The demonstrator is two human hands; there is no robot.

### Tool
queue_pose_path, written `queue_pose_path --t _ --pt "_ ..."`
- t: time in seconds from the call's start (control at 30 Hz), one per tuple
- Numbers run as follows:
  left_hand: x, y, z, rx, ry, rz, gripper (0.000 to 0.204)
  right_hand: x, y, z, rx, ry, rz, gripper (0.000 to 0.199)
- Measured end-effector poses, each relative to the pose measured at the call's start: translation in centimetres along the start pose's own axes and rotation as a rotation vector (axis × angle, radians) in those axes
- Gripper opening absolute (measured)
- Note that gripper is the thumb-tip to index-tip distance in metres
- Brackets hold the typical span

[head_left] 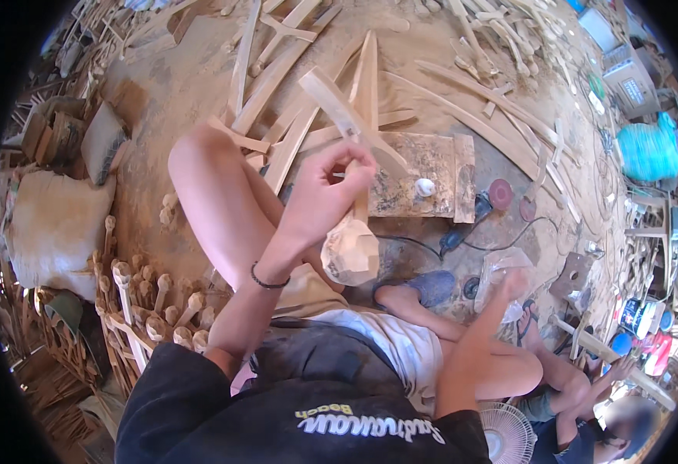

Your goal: The person uses an angle grinder to sand a wooden sword and then applies glue from a bottle onto the wooden surface.

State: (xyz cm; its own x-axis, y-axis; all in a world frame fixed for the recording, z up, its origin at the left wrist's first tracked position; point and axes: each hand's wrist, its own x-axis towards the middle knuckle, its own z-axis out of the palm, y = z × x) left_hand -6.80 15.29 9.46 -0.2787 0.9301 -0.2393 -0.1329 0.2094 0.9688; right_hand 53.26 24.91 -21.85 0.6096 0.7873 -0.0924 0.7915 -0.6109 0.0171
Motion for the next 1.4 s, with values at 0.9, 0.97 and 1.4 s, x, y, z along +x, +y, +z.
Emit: queue_pose_path --t 0.9,0.97,1.4 --pt "-5.4 10.3 -6.8 0.519 0.195 0.884 0.063 -1.9 -0.2 4.5 0.011 -0.243 -0.069 0.037" --pt "-4.0 10.8 -6.9 0.509 0.036 1.006 0.064 2.1 2.0 2.9 0.020 -0.145 -0.017 0.042" --pt "-4.1 11.8 -4.1 0.732 -0.124 1.051 0.056 0.8 1.6 9.3 0.222 -0.185 -0.062 0.052"
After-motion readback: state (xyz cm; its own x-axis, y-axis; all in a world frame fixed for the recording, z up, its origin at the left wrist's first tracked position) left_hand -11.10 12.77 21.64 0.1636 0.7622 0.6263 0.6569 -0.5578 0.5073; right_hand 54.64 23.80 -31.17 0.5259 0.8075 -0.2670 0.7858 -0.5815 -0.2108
